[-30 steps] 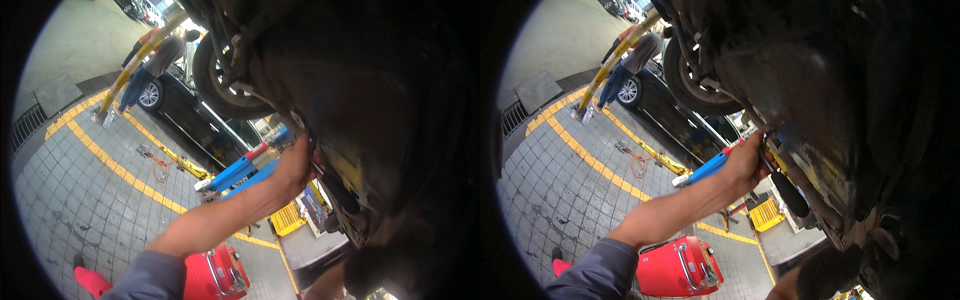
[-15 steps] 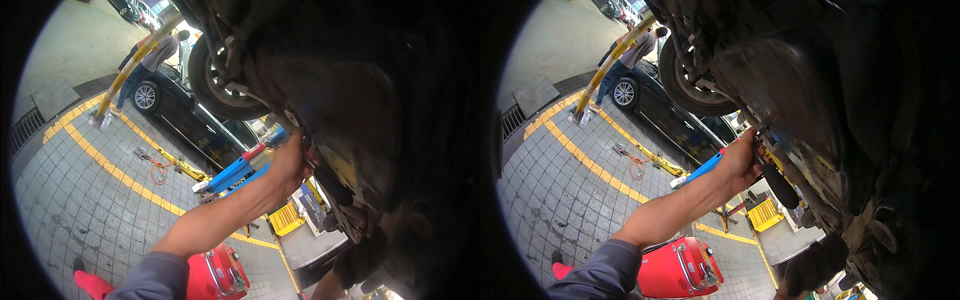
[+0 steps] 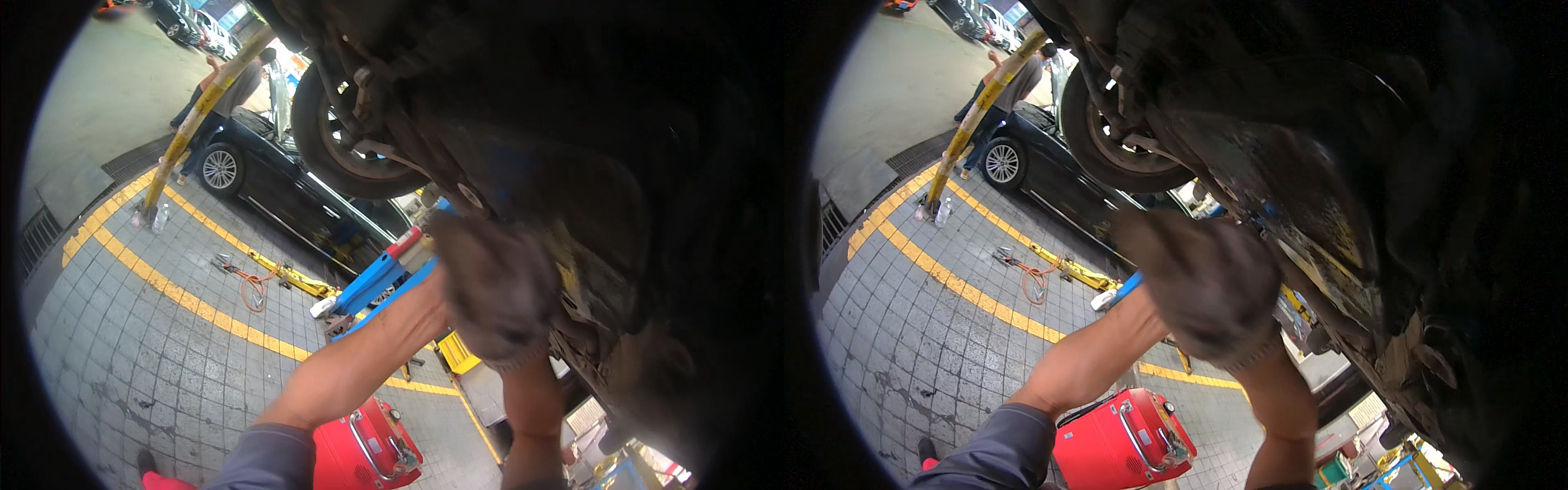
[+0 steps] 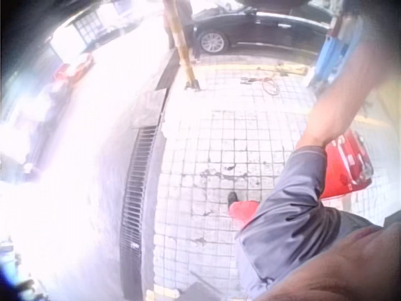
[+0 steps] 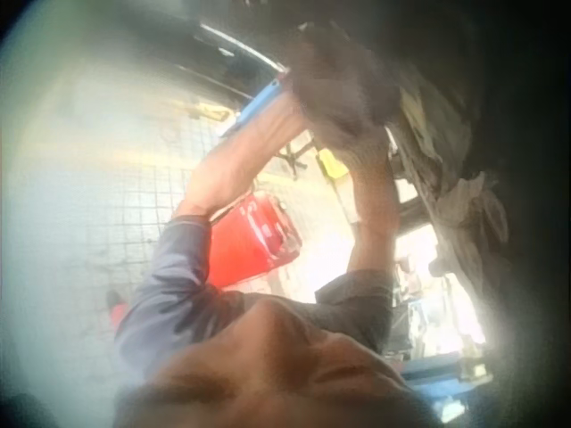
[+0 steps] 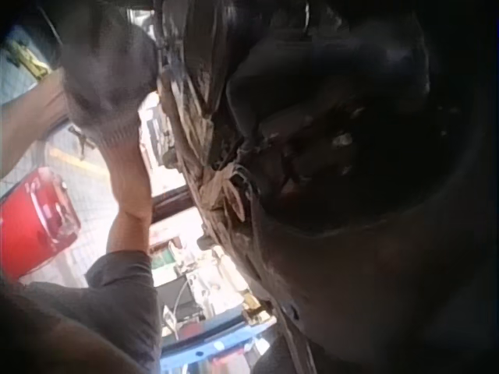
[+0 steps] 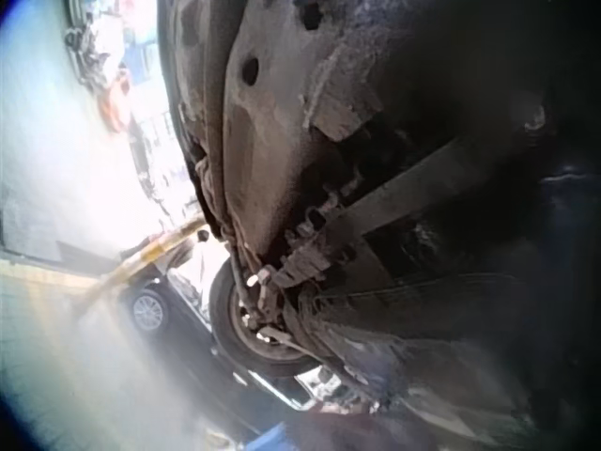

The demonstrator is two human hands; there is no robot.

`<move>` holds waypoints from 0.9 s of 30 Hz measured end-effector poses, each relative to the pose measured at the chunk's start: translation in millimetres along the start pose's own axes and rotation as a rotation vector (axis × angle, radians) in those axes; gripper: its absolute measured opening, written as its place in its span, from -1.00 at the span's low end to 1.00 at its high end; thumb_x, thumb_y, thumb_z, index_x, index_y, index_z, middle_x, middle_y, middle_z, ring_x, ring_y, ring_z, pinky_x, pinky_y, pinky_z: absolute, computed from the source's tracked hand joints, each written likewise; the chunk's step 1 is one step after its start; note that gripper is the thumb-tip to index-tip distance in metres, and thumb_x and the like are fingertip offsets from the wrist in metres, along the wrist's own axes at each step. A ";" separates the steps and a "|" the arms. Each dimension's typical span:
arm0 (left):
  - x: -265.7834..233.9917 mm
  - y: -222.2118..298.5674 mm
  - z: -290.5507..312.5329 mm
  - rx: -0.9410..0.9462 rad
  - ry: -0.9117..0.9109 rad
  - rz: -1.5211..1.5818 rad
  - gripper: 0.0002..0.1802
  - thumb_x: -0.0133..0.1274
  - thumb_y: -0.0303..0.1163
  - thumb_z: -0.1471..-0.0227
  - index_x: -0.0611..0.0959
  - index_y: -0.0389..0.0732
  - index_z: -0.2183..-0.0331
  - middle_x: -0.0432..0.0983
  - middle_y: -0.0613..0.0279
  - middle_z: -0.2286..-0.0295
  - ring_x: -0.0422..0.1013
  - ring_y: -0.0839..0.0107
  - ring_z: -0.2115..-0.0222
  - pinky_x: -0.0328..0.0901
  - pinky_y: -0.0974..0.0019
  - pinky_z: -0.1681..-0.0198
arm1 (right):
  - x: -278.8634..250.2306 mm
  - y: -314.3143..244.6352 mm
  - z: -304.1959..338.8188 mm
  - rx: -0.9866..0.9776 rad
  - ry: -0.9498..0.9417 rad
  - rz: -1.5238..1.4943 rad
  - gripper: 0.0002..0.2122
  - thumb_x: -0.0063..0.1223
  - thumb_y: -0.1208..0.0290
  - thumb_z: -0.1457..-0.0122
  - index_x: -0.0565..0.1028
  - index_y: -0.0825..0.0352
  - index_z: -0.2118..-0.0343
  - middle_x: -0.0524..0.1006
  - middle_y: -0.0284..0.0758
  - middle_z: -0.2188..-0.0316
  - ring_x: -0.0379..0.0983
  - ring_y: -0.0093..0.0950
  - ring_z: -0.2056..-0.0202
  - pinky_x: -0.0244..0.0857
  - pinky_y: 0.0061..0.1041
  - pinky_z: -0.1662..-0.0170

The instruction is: The person works under a raised car, using a tool to loosen and remove a drain plug. They then walk to a storage area, retrieve a metal basin, and return to the car. The person places the basin under the car and later moves to a tool cabinet to select a socket from a tray.

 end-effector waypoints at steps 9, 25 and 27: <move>0.4 9.5 5.9 0.443 0.066 -0.772 -0.54 -0.25 0.02 -0.30 0.24 -0.24 0.14 0.38 0.10 0.35 0.47 0.41 0.54 0.40 0.36 0.53 | 59.3 51.8 208.6 1.451 1.088 -1.029 -0.59 -0.08 0.05 -0.30 0.40 0.28 -0.04 0.50 -0.30 0.09 0.42 -0.53 0.25 0.26 -0.61 0.33; 1.9 7.4 3.9 0.007 -0.131 -0.233 -0.63 -0.14 -0.07 -0.25 0.45 -0.21 0.19 0.41 0.22 0.35 0.40 0.47 0.52 0.31 0.40 0.47 | 17.3 22.7 105.9 1.047 0.964 -0.505 -0.73 -0.01 0.31 -0.24 0.43 0.47 0.19 0.41 -0.20 0.11 0.44 -0.49 0.33 0.37 -0.59 0.34; 1.8 9.7 6.1 0.075 -0.115 -0.271 -0.63 -0.12 -0.08 -0.25 0.45 -0.21 0.16 0.39 0.22 0.30 0.39 0.47 0.53 0.30 0.42 0.48 | 16.9 22.2 121.9 1.046 1.042 -0.520 -0.70 -0.13 0.29 -0.31 0.42 0.49 0.16 0.38 -0.18 0.07 0.44 -0.47 0.32 0.37 -0.59 0.33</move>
Point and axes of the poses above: each hand's wrist, its own z-axis away from the middle knuckle, its own x-axis out of the palm, y = z × x, the point moved 7 cm from there along -z, towards the middle knuckle
